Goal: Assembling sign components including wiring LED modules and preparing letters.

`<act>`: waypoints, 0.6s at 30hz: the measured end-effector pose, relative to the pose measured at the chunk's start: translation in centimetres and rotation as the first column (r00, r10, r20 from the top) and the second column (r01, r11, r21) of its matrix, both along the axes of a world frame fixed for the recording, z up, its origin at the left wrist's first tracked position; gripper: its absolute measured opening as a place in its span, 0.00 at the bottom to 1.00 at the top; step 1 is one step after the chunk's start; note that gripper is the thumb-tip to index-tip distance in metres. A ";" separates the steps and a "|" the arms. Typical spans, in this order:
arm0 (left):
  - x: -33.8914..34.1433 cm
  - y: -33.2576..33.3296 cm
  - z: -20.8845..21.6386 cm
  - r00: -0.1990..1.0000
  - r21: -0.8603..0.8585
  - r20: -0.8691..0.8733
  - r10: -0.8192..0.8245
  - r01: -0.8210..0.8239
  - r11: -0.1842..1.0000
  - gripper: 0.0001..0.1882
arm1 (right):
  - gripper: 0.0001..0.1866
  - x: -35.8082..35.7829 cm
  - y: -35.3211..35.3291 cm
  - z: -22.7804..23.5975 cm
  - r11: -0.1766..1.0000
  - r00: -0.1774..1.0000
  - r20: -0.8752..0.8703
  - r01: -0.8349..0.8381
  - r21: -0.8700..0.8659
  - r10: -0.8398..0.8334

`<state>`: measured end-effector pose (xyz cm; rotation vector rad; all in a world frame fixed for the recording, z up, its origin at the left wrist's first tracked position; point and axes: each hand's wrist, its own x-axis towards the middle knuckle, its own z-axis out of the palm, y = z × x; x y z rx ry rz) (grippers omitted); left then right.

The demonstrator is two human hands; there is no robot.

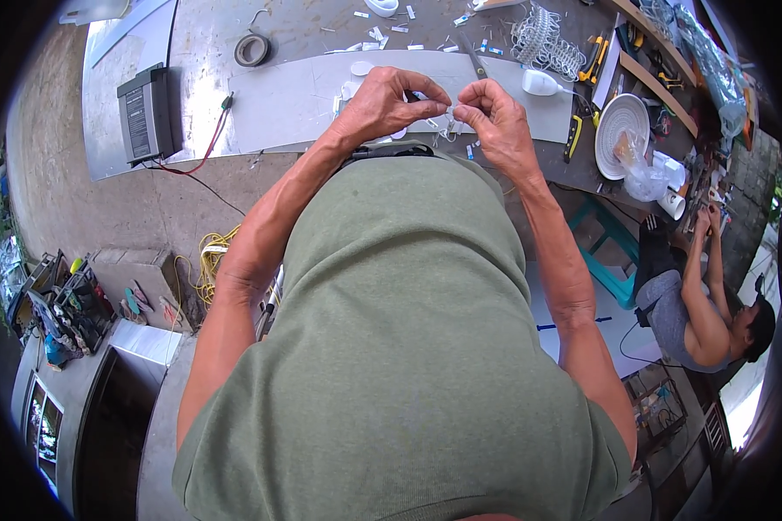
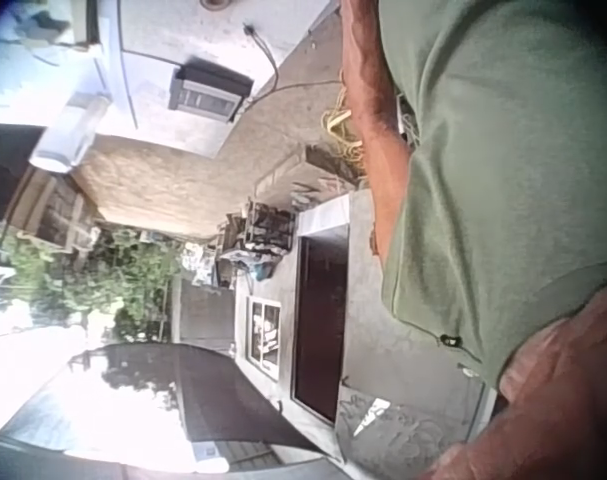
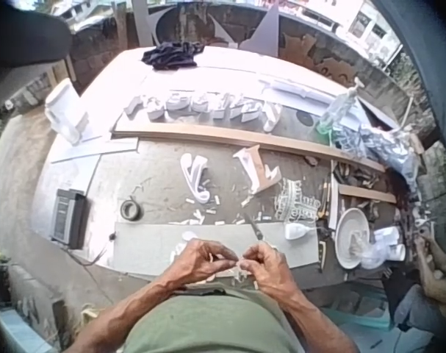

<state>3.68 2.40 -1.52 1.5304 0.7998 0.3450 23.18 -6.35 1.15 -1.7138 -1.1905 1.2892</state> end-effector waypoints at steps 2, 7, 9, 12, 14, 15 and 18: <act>0.0 0.1 0.3 1.000 -0.027 0.005 -0.009 0.009 1.000 0.10 | 0.09 0.3 0.0 -0.1 0.999 0.999 0.026 -0.031 0.015 0.030; -0.1 0.3 0.2 0.997 -0.180 0.049 -0.060 0.068 0.981 0.11 | 0.07 0.5 -0.1 -0.7 0.995 0.997 0.012 -0.075 0.069 0.074; -0.2 0.2 0.4 0.996 -0.302 0.086 -0.030 0.055 0.952 0.09 | 0.06 0.5 0.0 -0.6 0.990 0.995 0.027 -0.095 0.101 0.093; -0.4 0.1 -0.6 0.991 -0.507 0.127 0.031 0.038 0.861 0.07 | 0.05 0.2 0.4 0.1 0.899 0.945 0.283 -0.259 0.352 0.162; -0.3 0.1 -0.8 0.990 -0.589 0.130 0.054 0.033 0.807 0.06 | 0.06 0.2 0.5 -0.1 0.811 0.922 0.361 -0.317 0.492 0.141; -0.3 0.1 -0.9 0.987 -0.633 0.140 0.079 0.028 0.773 0.06 | 0.06 0.2 0.5 0.1 0.811 0.922 0.361 -0.316 0.492 0.140; -0.3 0.2 -1.2 0.985 -0.684 0.146 0.094 0.032 0.729 0.06 | 0.08 0.2 0.6 0.3 0.760 0.894 0.424 -0.375 0.531 0.145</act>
